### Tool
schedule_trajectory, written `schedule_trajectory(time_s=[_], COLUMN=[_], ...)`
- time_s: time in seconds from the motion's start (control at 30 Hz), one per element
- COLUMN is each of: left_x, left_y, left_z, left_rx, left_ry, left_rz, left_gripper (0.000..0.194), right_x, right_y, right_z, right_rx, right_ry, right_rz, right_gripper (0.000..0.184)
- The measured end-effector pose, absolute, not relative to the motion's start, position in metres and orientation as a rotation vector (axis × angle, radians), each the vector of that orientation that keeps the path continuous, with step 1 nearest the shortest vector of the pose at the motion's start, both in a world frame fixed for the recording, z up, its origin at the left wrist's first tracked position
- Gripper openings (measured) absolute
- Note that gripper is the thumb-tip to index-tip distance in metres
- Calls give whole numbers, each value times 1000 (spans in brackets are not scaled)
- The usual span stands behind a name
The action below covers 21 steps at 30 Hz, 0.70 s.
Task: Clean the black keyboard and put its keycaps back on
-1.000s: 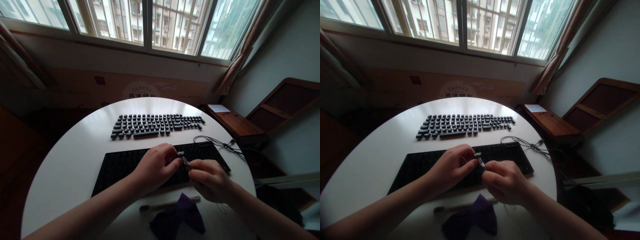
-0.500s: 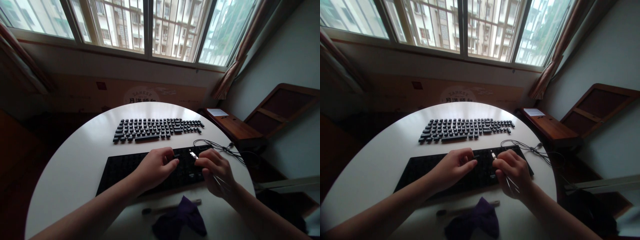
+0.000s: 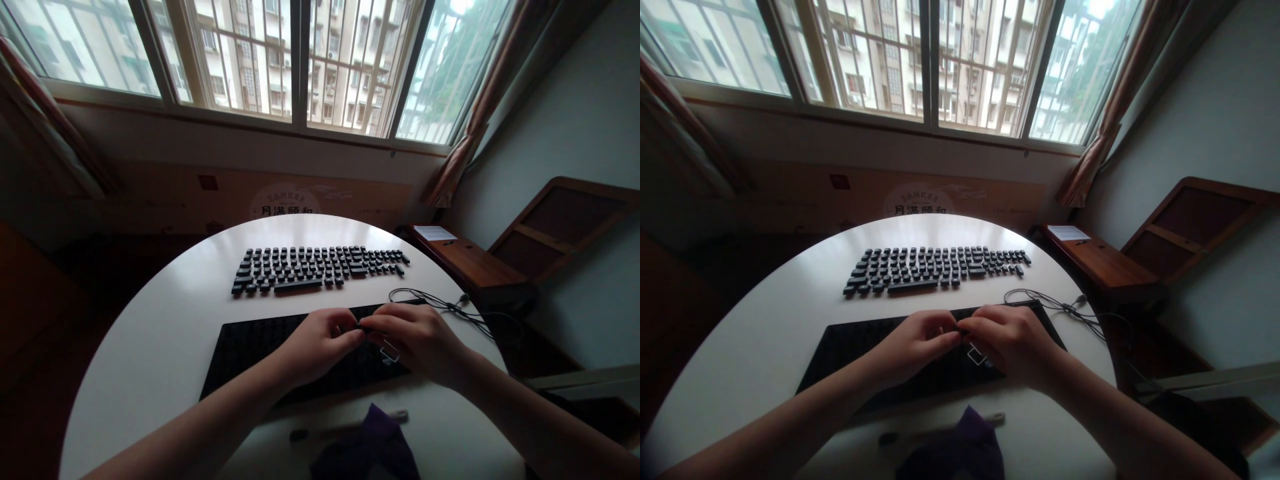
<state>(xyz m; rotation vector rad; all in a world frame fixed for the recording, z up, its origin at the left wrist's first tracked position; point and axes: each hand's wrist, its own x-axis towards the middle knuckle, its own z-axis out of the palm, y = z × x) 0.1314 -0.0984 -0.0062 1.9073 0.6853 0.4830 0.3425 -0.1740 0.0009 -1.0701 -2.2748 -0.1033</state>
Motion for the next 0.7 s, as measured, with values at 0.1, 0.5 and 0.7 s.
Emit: schedule_trajectory(time_s=[0.1,0.5,0.7], left_x=[131,130,130], left_y=[-95,-90,-94], left_z=[-7,-15,-16], left_rx=[1890,2107,2310], left_ry=[687,1033,1072], left_rz=[554,526,394], left_gripper=[30,22,17], right_x=[339,387,389], right_y=[-164,-49,-27], right_z=[8,8,-30], right_rx=[-1110,-1566,-1593], right_ry=[-2296,-2124,-2218], right_rz=[-56,-48,91], right_gripper=[20,16,15])
